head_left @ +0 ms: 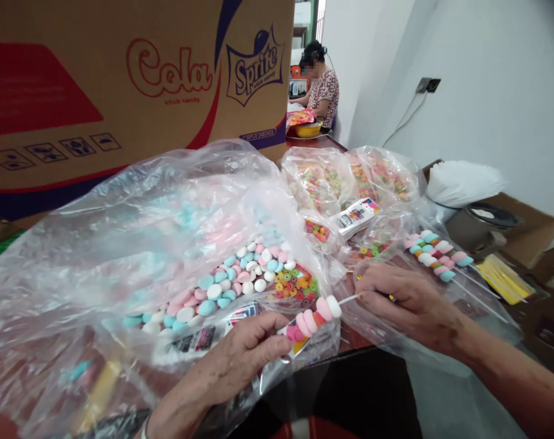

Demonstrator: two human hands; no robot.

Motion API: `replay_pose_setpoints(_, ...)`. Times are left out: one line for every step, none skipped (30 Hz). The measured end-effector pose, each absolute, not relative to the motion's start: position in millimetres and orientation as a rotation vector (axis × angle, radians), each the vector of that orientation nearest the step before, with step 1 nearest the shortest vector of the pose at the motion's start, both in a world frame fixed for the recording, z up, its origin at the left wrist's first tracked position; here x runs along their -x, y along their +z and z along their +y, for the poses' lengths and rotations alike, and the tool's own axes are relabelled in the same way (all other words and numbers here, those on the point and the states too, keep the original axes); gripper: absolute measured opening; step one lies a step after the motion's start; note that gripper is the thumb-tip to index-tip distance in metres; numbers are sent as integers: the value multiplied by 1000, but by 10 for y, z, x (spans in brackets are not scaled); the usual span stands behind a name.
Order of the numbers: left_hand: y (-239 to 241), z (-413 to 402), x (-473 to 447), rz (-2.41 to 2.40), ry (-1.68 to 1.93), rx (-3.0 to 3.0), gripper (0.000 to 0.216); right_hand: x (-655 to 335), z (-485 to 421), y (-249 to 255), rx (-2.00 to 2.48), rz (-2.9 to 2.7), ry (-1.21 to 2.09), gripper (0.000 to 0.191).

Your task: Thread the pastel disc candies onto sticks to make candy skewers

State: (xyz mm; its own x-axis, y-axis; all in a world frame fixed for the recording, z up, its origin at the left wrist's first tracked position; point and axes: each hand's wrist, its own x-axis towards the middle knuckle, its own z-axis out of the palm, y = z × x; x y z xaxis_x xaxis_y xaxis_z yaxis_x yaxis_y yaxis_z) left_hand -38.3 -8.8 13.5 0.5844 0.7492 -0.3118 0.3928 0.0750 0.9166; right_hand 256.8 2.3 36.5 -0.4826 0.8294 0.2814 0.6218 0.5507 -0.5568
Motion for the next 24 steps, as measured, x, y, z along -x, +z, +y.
replay_pose_setpoints(153, -103, 355, 974, 345, -1483, 22, -2564, 38, 376, 1156, -2269, 512, 21)
replay_pose_setpoints(161, -120, 325, 946, 342, -1409, 20, -2563, 54, 391, 1152, -2268, 501, 20)
replay_pose_setpoints(159, -138, 297, 916, 342, -1325, 19, -2565, 71, 408, 1156, -2264, 495, 20)
replay_pose_setpoints(148, -155, 270, 887, 359, -1244, 19, -2568, 86, 426, 1168, -2263, 494, 20)
replay_pose_setpoints(129, -169, 247, 866, 396, -1181, 19, -2568, 101, 442, 1175, -2267, 497, 21)
replay_pose_setpoints(107, -181, 227, 856, 440, -1140, 20, -2563, 113, 454, 1176, -2280, 503, 21)
replay_pose_setpoints(83, -190, 211, 865, 482, -1123, 22, -2554, 123, 461, 1164, -2301, 502, 21)
replay_pose_setpoints(60, -197, 198, 887, 510, -1122, 24, -2540, 133, 464, 1133, -2334, 491, 21)
replay_pose_setpoints(41, -202, 187, 918, 521, -1131, 25, -2524, 144, 465, 1089, -2379, 472, 22)
replay_pose_setpoints(26, -207, 179, 952, 518, -1145, 27, -2509, 157, 466, 1037, -2426, 448, 22)
replay_pose_setpoints(16, -212, 172, 981, 508, -1158, 29, -2498, 173, 471, 988, -2470, 424, 22)
replay_pose_setpoints(11, -218, 167, 1000, 501, -1168, 30, -2492, 191, 482, 945, -2504, 405, 22)
replay_pose_setpoints(10, -225, 163, 1006, 497, -1175, 29, -2493, 212, 501, 910, -2524, 394, 22)
replay_pose_setpoints(12, -234, 160, 1001, 498, -1181, 26, -2500, 233, 528, 892, -2531, 390, 21)
replay_pose_setpoints(17, -243, 157, 992, 500, -1183, 23, -2509, 253, 559, 893, -2531, 391, 21)
replay_pose_setpoints(22, -253, 153, 982, 498, -1179, 21, -2516, 271, 592, 905, -2534, 400, 21)
replay_pose_setpoints(27, -264, 146, 970, 501, -1178, 19, -2519, 284, 622, 924, -2544, 418, 21)
replay_pose_setpoints(32, -276, 134, 957, 519, -1182, 19, -2513, 293, 644, 935, -2559, 443, 21)
replay_pose_setpoints(33, -288, 115, 944, 545, -1186, 21, -2498, 297, 655, 939, -2578, 475, 21)
replay_pose_setpoints(32, -301, 89, 930, 580, -1188, 23, -2474, 297, 654, 930, -2597, 512, 21)
replay_pose_setpoints(26, -316, 55, 913, 618, -1181, 26, -2443, 295, 640, 906, -2615, 547, 21)
replay_pose_setpoints(15, -333, 16, 897, 654, -1159, 27, -2408, 290, 616, 874, -2629, 576, 21)
replay_pose_setpoints(0, -351, -26, 883, 680, -1123, 28, -2374, 286, 585, 842, -2640, 595, 22)
replay_pose_setpoints(-18, -372, -68, 876, 697, -1074, 29, -2344, 282, 553, 815, -2647, 609, 22)
